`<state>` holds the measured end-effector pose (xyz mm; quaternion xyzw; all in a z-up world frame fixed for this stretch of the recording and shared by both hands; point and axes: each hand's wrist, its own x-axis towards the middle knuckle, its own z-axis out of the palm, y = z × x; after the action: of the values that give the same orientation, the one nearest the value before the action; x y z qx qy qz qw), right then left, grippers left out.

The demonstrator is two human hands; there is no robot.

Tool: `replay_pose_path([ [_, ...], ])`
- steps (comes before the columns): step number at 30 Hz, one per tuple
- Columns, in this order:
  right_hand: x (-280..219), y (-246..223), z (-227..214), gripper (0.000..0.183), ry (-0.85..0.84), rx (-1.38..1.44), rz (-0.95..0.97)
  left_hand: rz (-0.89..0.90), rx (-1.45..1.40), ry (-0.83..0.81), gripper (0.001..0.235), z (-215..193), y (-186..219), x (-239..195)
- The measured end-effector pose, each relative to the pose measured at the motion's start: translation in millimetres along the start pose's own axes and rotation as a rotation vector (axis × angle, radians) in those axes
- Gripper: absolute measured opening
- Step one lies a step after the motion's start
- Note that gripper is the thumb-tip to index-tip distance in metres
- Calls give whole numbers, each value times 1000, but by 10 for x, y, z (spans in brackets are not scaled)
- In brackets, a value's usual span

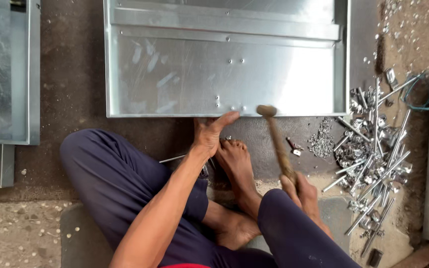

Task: The person assembles a metal box by attaching hinges and a latch mechanism to a metal sheet using a hammer and pins.

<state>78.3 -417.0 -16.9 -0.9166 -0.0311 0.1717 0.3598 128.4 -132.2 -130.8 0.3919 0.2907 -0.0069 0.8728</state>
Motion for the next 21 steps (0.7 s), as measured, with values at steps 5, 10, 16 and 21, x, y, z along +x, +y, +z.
replay_pose_path([
  [5,120,-208,97,36,47,81,-129,178,-35,48,73,69,155,-111],
  [10,372,-64,122,46,0,16,-151,306,3,-3,61,48,164,-80],
  [16,291,-123,79,42,-66,4,97,195,-47,16,60,96,154,-131],
  [21,271,268,147,47,117,359,-577,259,-17,33,51,5,89,-90],
])
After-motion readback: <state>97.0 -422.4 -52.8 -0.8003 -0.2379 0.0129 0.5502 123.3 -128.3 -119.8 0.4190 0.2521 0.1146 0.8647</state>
